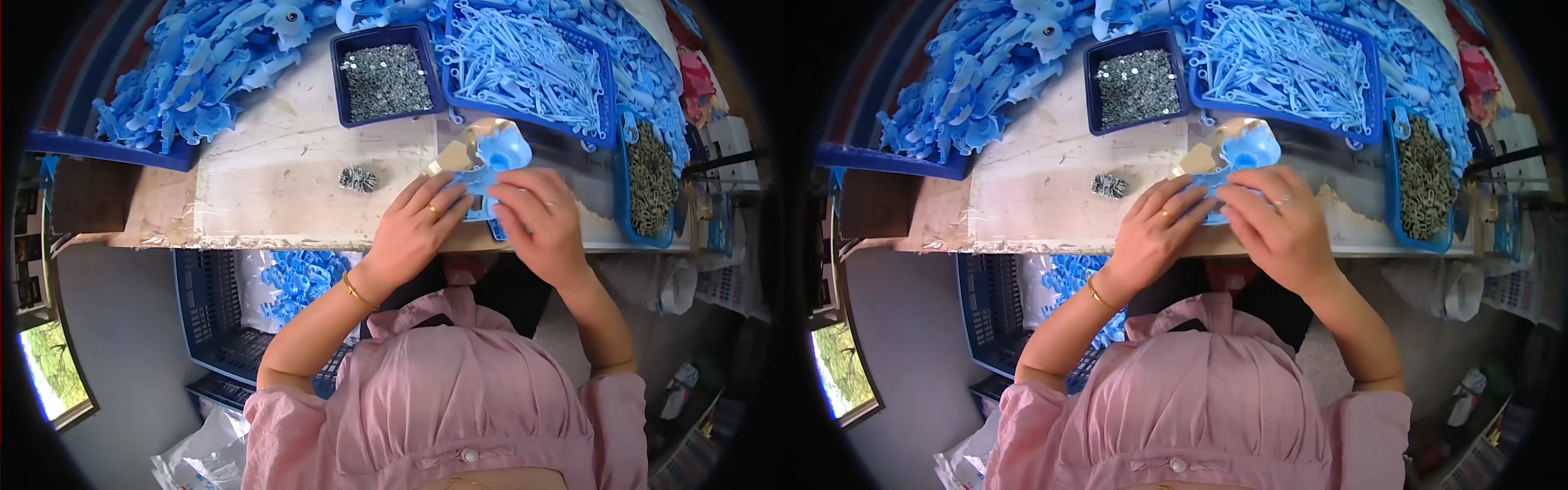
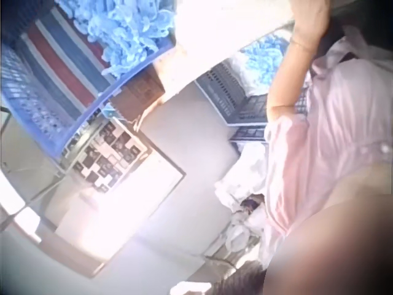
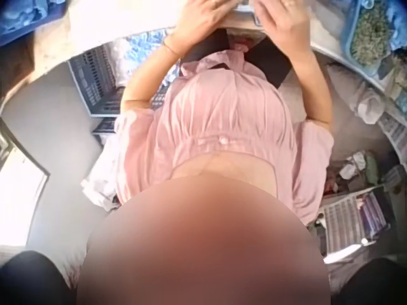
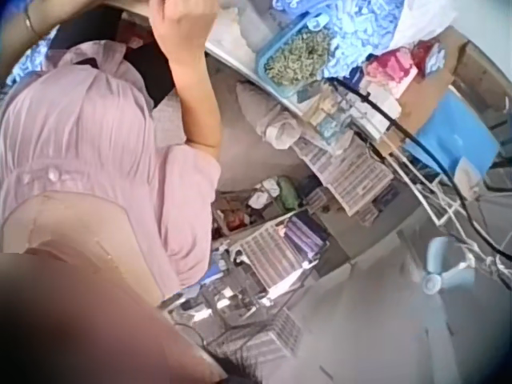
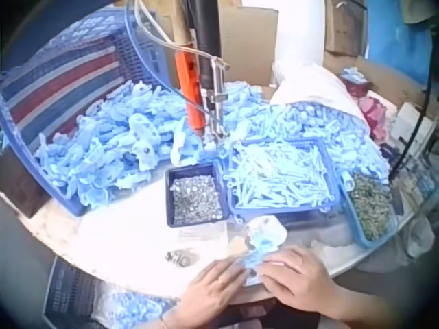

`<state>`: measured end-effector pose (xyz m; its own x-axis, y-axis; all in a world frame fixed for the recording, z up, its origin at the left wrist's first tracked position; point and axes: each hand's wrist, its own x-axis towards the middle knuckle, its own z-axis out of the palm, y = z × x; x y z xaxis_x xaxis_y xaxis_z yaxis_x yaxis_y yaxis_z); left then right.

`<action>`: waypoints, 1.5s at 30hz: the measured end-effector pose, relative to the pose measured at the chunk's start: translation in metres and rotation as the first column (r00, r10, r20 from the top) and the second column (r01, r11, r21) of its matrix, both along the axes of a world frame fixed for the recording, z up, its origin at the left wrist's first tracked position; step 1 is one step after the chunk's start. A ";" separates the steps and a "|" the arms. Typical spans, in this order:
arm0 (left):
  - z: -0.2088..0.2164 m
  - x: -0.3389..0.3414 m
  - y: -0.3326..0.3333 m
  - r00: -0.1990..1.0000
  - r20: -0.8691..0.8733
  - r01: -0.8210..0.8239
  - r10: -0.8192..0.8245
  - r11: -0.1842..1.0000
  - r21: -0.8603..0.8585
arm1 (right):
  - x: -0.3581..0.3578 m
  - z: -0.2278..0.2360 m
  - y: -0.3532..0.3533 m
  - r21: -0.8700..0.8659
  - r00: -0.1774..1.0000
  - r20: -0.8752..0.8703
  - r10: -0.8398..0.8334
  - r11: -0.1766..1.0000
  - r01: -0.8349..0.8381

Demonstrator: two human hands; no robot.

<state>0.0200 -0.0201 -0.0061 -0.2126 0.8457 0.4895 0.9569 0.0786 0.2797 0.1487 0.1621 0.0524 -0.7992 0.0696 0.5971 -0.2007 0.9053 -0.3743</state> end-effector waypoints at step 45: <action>0.001 0.015 0.011 0.964 0.211 -0.136 0.159 0.984 -0.117 | -0.088 -0.038 0.144 0.160 0.919 0.168 -0.358 0.929 0.333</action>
<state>0.0351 -0.0091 -0.0049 -0.4312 0.8393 0.3311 0.8488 0.2529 0.4643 0.0610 0.3063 0.0139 -0.8384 0.2961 0.4576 0.1966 0.9473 -0.2527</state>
